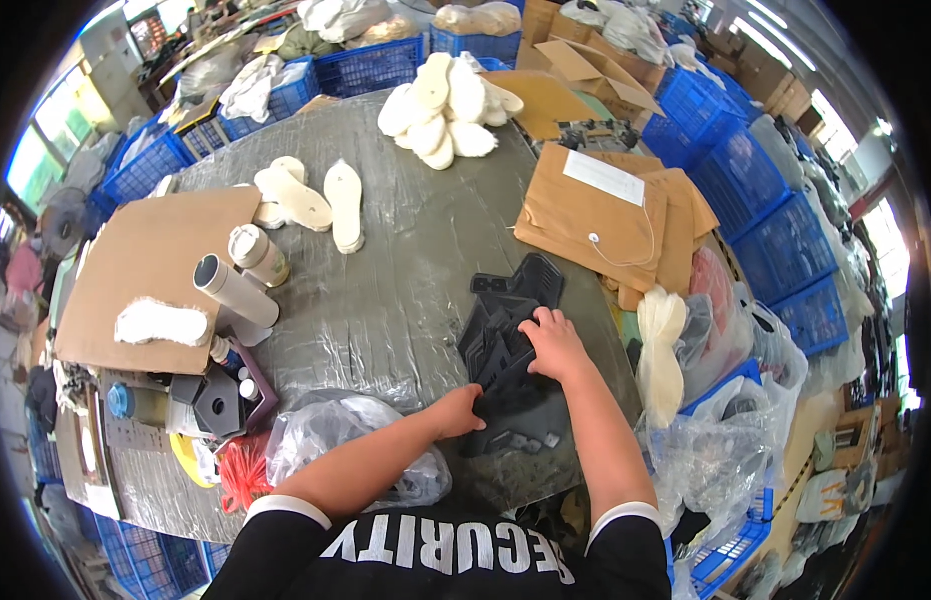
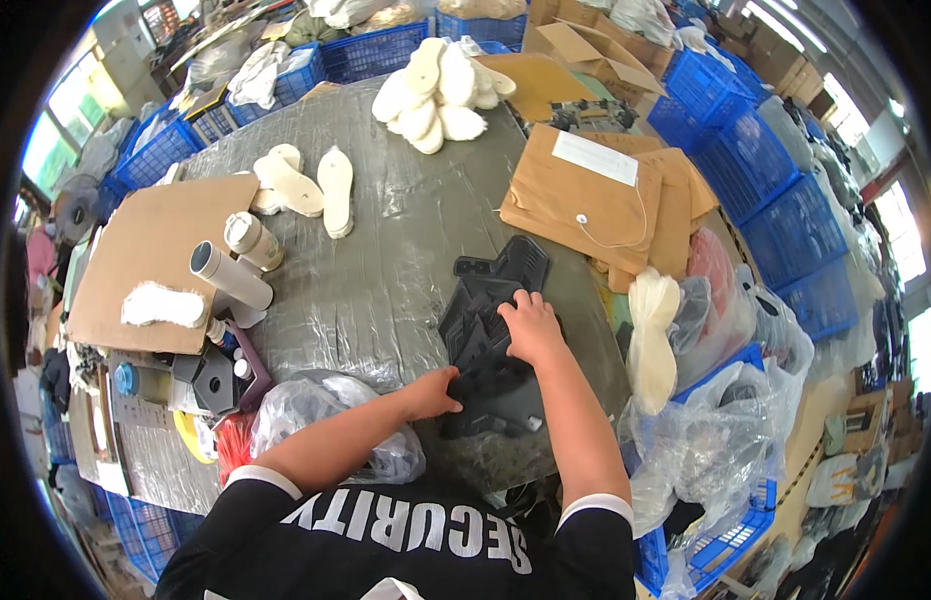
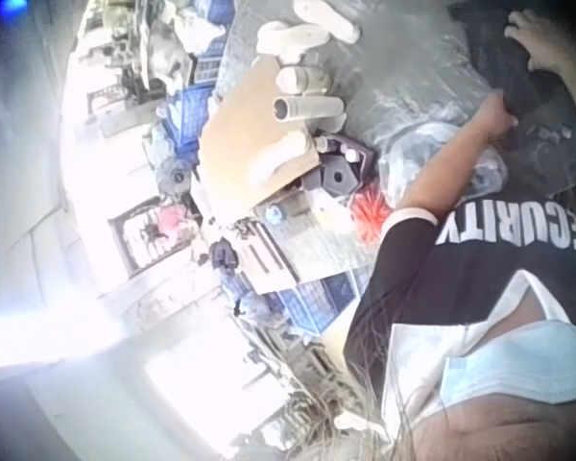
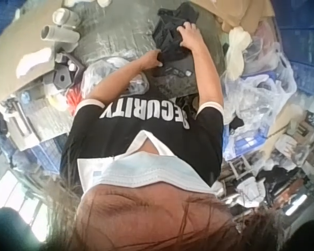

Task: Sorting and placing black shoe components into a plastic bag.

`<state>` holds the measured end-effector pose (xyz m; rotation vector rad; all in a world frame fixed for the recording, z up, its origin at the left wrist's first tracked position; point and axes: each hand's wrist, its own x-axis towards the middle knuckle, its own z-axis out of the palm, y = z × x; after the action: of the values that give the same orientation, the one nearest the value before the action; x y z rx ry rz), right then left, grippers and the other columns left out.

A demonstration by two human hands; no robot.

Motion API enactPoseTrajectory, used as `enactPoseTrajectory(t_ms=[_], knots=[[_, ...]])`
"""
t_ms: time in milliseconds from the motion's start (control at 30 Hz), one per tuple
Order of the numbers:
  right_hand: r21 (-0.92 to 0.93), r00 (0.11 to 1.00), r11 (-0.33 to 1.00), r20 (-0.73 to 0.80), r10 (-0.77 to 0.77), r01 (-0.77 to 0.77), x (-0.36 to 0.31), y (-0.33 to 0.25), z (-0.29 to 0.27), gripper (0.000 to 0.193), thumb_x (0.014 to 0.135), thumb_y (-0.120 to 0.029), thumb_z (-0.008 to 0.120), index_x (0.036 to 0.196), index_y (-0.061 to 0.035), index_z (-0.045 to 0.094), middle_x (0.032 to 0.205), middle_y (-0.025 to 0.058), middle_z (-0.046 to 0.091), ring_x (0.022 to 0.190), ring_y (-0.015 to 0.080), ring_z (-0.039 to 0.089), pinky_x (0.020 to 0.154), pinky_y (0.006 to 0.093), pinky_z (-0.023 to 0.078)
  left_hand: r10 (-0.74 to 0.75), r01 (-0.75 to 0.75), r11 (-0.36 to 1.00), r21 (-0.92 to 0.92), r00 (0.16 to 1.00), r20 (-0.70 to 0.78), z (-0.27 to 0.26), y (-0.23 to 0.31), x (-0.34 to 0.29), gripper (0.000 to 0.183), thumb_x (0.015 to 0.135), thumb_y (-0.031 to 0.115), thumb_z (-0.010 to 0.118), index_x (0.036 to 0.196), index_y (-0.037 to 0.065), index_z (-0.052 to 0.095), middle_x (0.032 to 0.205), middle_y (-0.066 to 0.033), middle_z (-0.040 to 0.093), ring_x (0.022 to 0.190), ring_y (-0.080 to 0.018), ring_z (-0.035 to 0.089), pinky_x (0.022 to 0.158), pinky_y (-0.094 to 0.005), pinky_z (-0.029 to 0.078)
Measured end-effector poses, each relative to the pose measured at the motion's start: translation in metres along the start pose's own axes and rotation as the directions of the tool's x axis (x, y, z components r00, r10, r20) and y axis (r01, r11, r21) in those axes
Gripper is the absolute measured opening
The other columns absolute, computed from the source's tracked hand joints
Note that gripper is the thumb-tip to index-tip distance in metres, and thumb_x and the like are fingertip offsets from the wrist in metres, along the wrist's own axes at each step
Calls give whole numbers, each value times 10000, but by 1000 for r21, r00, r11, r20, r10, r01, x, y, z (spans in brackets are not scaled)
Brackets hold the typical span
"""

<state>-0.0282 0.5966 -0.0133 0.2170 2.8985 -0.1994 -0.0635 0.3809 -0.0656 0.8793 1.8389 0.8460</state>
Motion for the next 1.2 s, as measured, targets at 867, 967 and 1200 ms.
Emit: enactPoseTrajectory(t_ms=[867,967,1200], knots=[[330,930,884,271,248,-331,-118,-21,6,520,594,-310,793,965,-30,560,820,134,628,839,319,604,706,429,452,-91,91,996,-8,989,-119,4,8,9,359,622,67,757,884,12,519,902,-154,607,865,-249,588,756,-327,455],[193,985,967,-22,172,-165,-139,-46,-14,511,590,-240,784,1012,-55,563,826,72,604,830,249,596,698,400,411,102,-119,953,-278,992,-73,-5,-10,7,362,640,103,773,865,26,500,1006,-135,590,964,-210,550,829,-307,430],[38,961,972,-145,235,-232,-152,-60,15,507,590,-204,764,1042,-65,581,807,48,592,861,210,569,736,358,378,-352,252,902,-350,899,-261,-40,19,19,571,665,315,792,1050,-18,534,1099,-192,554,1051,-246,525,907,-339,414]])
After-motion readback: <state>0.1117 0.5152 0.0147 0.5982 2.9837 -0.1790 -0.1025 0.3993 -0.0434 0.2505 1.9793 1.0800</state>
